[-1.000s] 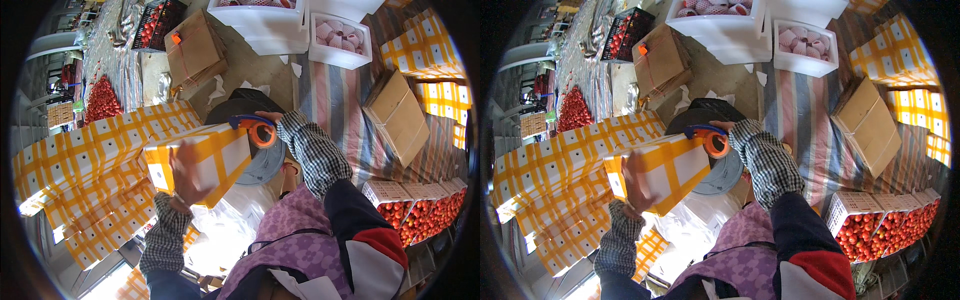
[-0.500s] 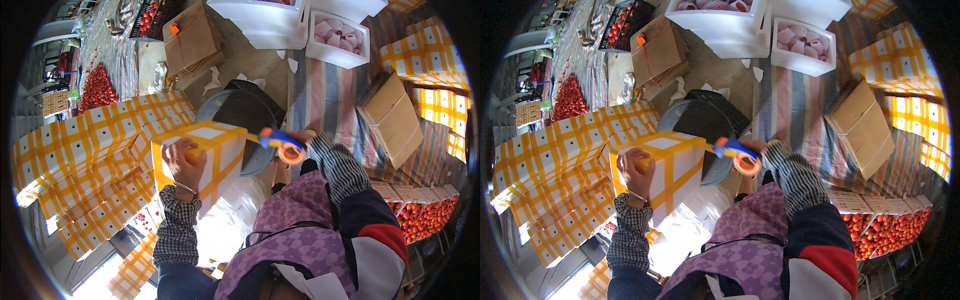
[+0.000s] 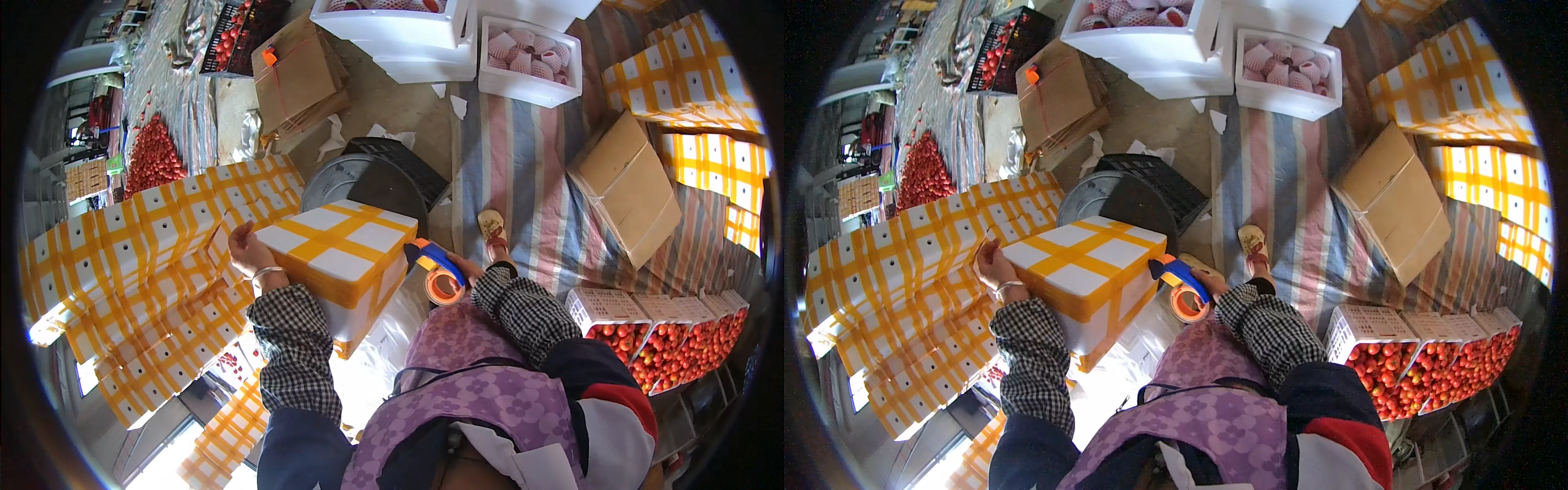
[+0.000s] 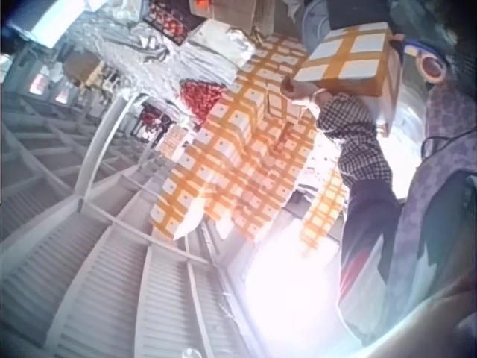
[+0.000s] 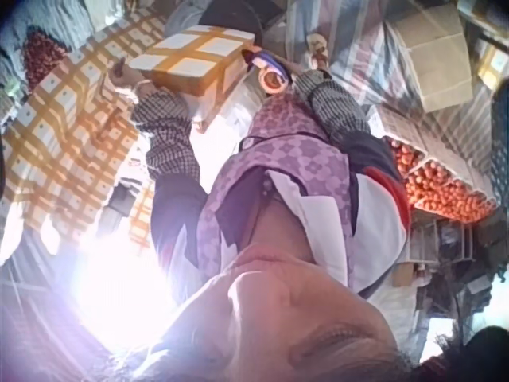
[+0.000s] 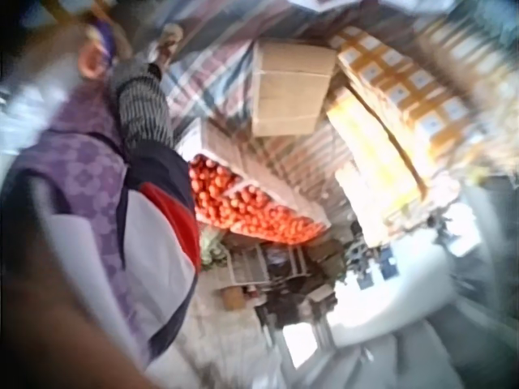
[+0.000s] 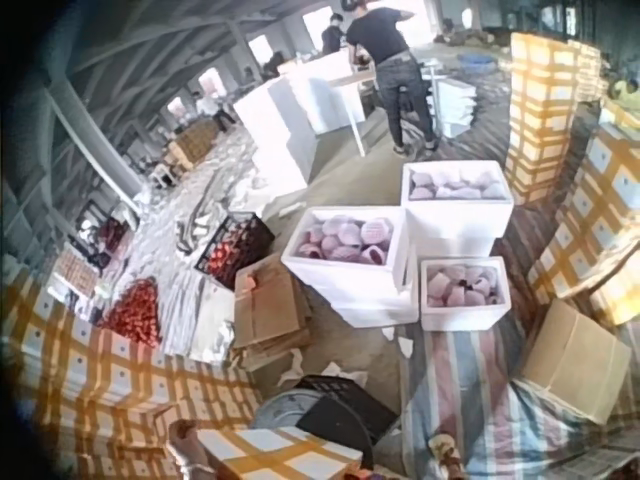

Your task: The person repeatedly picks up white styrofoam boxes containing individually wrapped fruit, closes the lids, and seals them with yellow packing tape using a handheld dispenser. Sealed boxes are stacked nearby.

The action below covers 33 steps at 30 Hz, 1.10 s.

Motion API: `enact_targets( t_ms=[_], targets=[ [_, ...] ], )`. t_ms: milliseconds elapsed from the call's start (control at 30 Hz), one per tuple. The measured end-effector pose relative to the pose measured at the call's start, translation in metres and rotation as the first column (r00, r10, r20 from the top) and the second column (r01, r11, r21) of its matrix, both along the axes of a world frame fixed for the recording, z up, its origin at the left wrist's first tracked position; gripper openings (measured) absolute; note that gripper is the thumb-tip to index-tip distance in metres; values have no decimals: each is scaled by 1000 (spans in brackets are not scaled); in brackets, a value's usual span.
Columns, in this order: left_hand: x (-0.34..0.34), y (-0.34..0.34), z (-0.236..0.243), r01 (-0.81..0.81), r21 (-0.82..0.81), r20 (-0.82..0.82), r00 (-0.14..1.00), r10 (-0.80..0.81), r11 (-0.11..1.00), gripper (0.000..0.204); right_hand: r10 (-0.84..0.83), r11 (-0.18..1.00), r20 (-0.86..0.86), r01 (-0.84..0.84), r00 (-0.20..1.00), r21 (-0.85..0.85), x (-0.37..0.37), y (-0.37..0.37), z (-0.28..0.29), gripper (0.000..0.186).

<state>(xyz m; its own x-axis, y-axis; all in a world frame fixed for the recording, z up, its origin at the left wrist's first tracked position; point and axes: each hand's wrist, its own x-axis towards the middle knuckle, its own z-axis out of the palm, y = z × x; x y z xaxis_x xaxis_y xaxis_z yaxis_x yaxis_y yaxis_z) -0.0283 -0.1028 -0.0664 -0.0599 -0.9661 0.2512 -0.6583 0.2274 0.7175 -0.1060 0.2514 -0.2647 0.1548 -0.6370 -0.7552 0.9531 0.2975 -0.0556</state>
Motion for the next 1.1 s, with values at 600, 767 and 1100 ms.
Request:
enact_targets(
  t_ms=[600, 767, 1100],
  targets=[
    [-61, 106, 57, 962, 252, 570, -62, -819, 103, 40, 178, 979, -290, -139, 940, 152, -154, -155, 41, 39],
    [-82, 86, 56, 903, 170, 621, 212, -754, 394, 40, 100, 995, -260, -100, 961, 15, -171, -113, 19, 38],
    [-79, -13, 18, 356, 22, 638, 714, -288, 934, 44, 318, 943, -328, -334, 890, 7, -57, -3, -6, 55]
  ],
)
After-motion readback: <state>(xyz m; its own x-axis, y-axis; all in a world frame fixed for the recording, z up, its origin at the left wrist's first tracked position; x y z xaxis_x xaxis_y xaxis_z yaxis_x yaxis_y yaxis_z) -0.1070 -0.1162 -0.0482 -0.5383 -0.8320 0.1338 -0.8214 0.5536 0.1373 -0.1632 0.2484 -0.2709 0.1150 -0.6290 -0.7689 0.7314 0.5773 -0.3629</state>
